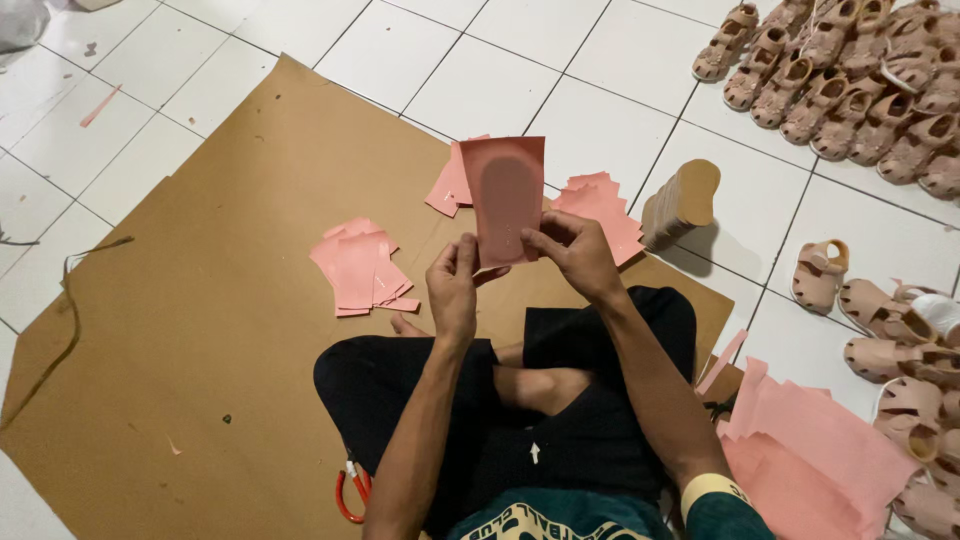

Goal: The person sits on the floor of a shoe workshop and applies pink paper pieces onto cardboard foot-shaped insole blanks. They pick up a paper piece, align it over a blank, press and smooth it down with their hands, then set the covered blank onto a growing stack and reach for the next paper and blank.

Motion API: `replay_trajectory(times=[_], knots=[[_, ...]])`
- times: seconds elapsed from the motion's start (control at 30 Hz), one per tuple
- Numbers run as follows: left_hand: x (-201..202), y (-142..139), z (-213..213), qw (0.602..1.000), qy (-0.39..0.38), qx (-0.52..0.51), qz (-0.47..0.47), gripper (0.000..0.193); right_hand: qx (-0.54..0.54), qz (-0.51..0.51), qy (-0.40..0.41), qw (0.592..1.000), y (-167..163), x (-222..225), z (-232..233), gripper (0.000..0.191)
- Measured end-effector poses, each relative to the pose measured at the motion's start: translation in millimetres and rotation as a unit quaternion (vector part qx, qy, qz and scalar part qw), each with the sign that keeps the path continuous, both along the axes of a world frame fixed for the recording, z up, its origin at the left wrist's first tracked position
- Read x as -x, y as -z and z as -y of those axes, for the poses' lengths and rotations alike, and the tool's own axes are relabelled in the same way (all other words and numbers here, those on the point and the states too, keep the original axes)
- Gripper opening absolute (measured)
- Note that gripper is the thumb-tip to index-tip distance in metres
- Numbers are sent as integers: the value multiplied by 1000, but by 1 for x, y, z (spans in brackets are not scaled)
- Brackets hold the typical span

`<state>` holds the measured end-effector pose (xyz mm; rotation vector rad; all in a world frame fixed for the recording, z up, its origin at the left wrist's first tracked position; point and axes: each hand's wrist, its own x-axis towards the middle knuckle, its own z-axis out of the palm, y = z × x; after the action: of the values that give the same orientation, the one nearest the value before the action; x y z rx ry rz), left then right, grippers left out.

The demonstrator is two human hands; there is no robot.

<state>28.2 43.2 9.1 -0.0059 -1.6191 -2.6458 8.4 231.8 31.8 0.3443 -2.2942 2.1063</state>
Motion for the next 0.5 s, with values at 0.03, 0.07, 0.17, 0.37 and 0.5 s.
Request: replay_trajectory(times=[0.03, 0.07, 0.17, 0.37, 0.5], knots=[[-3, -4, 0, 999, 13, -28, 10, 45, -3, -4, 9, 1000, 0, -2, 0, 25], [-5, -6, 1, 999, 17, -19, 20, 44, -7, -10, 17, 1000, -1, -4, -1, 23], [-10, -7, 2, 999, 33, 15, 30, 39, -10, -6, 18, 1000, -1, -6, -2, 21], [-13, 8, 3, 997, 54, 49, -12, 37, 43, 14, 18, 999, 9, -10, -5, 23], [-16, 8, 5, 997, 78, 17, -20, 39, 128, 37, 3, 991, 14, -12, -6, 25]])
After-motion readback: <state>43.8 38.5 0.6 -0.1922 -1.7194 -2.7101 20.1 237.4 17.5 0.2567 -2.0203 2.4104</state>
